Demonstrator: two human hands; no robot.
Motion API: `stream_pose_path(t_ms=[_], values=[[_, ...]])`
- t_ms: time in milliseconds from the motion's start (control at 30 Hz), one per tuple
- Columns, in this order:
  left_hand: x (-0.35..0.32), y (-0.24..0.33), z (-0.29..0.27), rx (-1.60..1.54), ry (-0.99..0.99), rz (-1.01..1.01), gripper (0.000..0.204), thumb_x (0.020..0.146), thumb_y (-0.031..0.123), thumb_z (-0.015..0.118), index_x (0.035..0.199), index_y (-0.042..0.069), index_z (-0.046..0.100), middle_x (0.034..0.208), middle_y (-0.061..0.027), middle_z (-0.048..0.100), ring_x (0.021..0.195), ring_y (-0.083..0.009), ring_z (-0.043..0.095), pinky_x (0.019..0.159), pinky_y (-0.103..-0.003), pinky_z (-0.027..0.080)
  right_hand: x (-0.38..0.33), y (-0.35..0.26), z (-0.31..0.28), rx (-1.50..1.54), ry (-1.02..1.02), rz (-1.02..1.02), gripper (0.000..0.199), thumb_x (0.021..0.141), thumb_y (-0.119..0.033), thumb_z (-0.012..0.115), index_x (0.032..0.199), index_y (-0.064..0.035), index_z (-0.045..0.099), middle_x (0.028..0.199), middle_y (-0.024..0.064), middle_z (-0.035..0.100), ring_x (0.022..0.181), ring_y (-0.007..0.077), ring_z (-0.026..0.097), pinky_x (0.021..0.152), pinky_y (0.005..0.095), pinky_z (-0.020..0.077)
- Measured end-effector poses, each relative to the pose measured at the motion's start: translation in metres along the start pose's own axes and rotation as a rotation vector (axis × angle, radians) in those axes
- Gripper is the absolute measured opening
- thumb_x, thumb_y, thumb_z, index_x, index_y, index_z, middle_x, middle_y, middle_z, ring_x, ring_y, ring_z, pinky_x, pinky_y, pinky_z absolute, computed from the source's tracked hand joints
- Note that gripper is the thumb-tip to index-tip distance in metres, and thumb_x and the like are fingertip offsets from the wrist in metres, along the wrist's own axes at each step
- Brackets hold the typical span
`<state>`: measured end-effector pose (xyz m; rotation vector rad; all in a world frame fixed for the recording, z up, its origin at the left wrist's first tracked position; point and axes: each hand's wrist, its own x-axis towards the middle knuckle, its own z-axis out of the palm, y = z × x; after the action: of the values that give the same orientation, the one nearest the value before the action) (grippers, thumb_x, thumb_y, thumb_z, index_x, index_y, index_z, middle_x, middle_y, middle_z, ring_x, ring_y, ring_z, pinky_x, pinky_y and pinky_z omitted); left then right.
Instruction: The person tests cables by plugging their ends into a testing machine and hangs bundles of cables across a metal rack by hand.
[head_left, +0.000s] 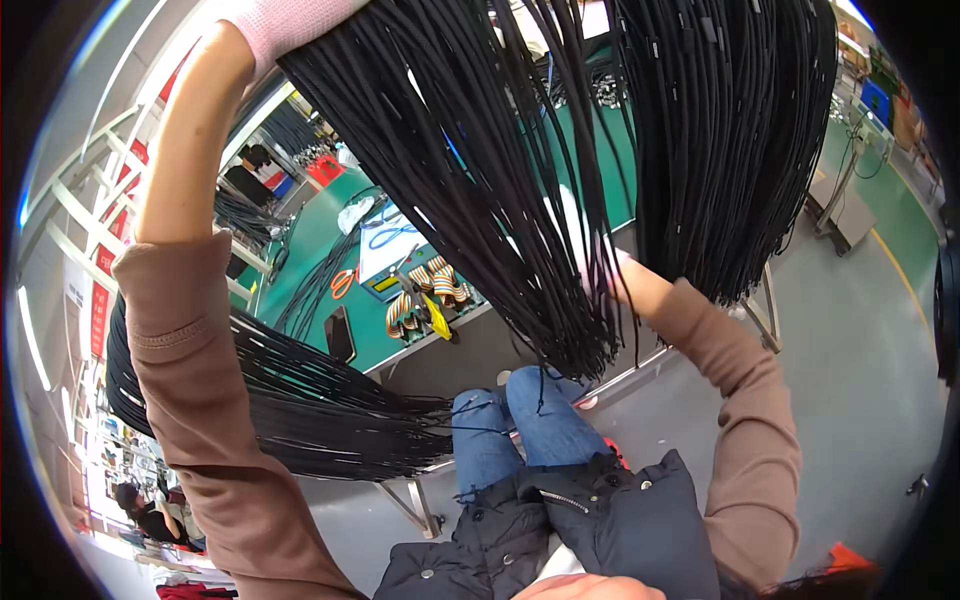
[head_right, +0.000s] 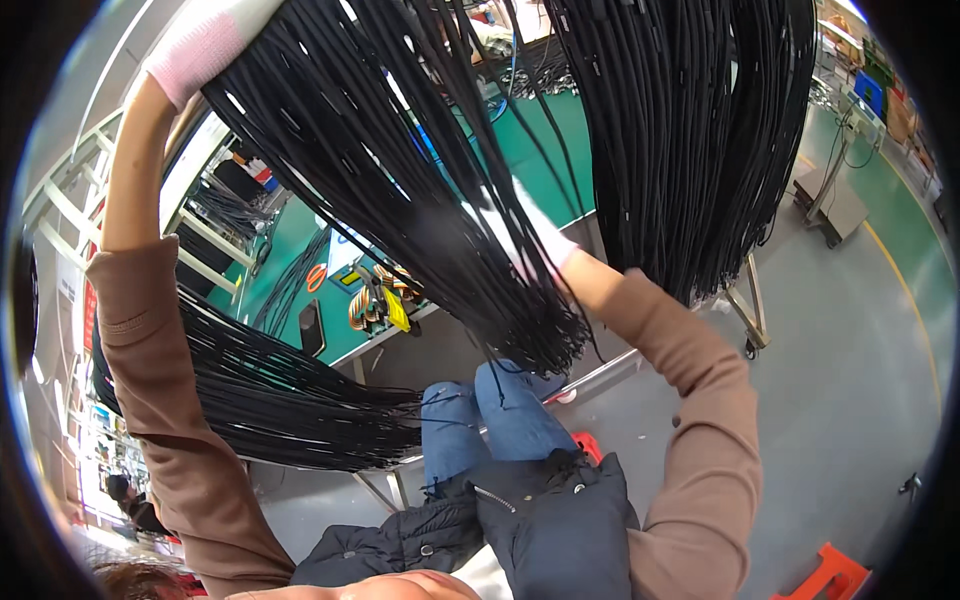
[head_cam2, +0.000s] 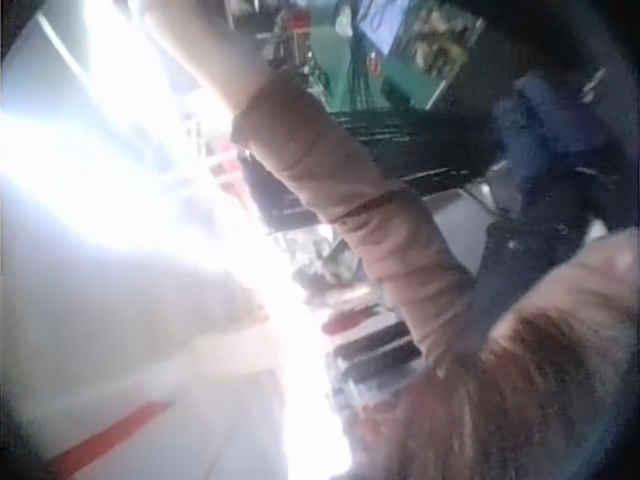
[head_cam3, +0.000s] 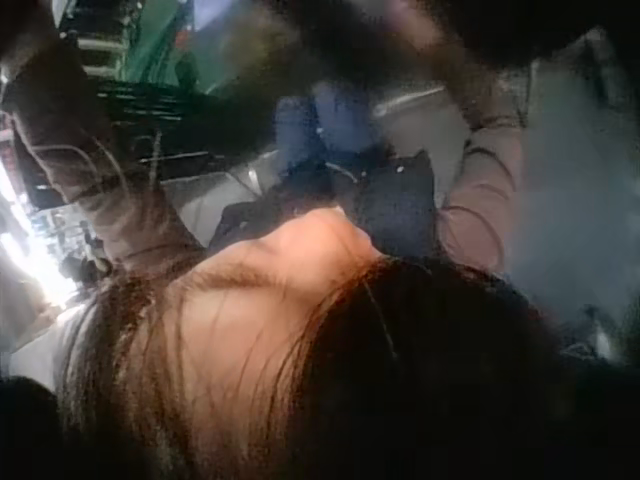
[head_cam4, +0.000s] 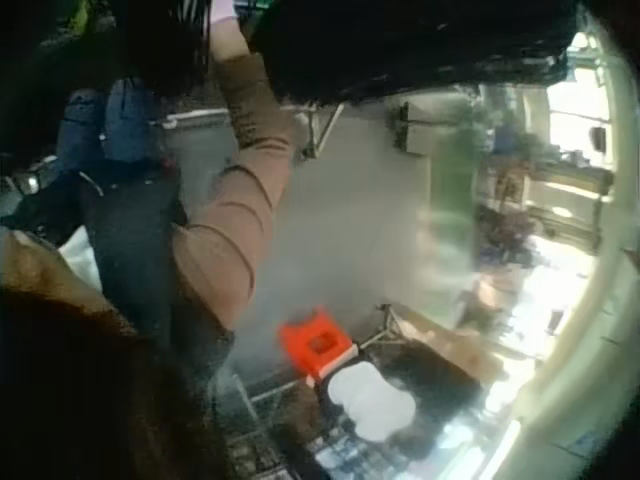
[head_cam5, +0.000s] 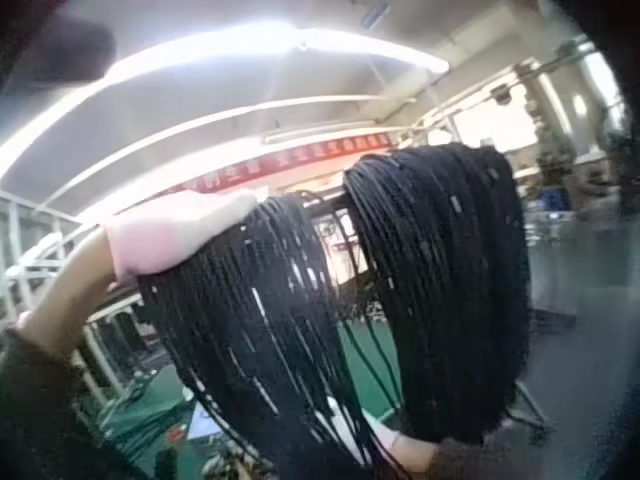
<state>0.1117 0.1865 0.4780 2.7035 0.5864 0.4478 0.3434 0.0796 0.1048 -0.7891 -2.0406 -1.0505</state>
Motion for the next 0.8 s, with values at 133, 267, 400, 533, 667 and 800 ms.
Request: stream_pose_path(t_ms=[133,267,400,533,667,800], values=[[-0.002,-0.004,0.027,-0.001,0.022,-0.001,0.064,0.099,0.052,0.037,0.139,0.004,0.049,0.134,-0.0224,0.055,0.113,-0.0321,0.058,0.106,-0.040,0.041,-0.116,-0.034,0.035,0.674,-0.368,0.584,0.053,0.092,-0.037,0.044,0.140,-0.0154,0.047,0.139,0.0130,0.050,0.127,0.0357,0.044,0.111,0.0542,0.0295],[-0.015,-0.011,0.037,0.021,0.042,-0.032,0.064,0.099,0.053,0.037,0.139,0.004,0.050,0.134,-0.0222,0.055,0.113,-0.0318,0.058,0.106,-0.040,0.041,-0.131,-0.066,0.019,0.816,-0.535,0.505,0.060,0.092,-0.043,0.042,0.145,-0.0178,0.041,0.147,0.0167,0.042,0.132,0.0382,0.041,0.112,0.0543,0.0286],[-0.038,-0.015,0.043,0.048,0.078,-0.071,0.065,0.098,0.053,0.037,0.138,0.004,0.050,0.134,-0.0220,0.055,0.113,-0.0315,0.058,0.105,-0.040,0.041,-0.126,-0.069,0.015,0.710,-0.648,0.256,0.061,0.092,-0.044,0.042,0.148,-0.0185,0.038,0.150,0.0172,0.039,0.135,0.0396,0.037,0.112,0.0552,0.0294],[-0.062,-0.019,0.057,0.053,0.102,-0.116,0.065,0.098,0.053,0.038,0.138,0.004,0.050,0.134,-0.0218,0.055,0.114,-0.0312,0.058,0.105,-0.040,0.042,-0.138,-0.082,0.012,0.297,-0.711,0.094,0.060,0.093,-0.044,0.043,0.145,-0.0148,0.041,0.146,0.0183,0.043,0.132,0.0391,0.041,0.110,0.0540,0.0336],[-0.077,-0.015,0.064,0.082,0.141,-0.138,0.065,0.098,0.054,0.038,0.138,0.003,0.051,0.134,-0.0216,0.056,0.114,-0.0310,0.058,0.105,-0.040,0.042,-0.169,-0.080,0.037,0.113,-0.658,0.132,0.057,0.095,-0.044,0.042,0.140,-0.0091,0.047,0.137,0.0185,0.052,0.125,0.0369,0.050,0.106,0.0506,0.0395],[-0.085,-0.002,0.071,0.112,0.159,-0.143,0.066,0.097,0.054,0.039,0.137,0.003,0.051,0.133,-0.0215,0.056,0.114,-0.0307,0.058,0.105,-0.040,0.042,-0.202,-0.091,0.051,0.744,-0.491,0.554,0.054,0.097,-0.043,0.041,0.133,-0.0040,0.053,0.127,0.0160,0.061,0.115,0.0332,0.059,0.101,0.0448,0.0455]])
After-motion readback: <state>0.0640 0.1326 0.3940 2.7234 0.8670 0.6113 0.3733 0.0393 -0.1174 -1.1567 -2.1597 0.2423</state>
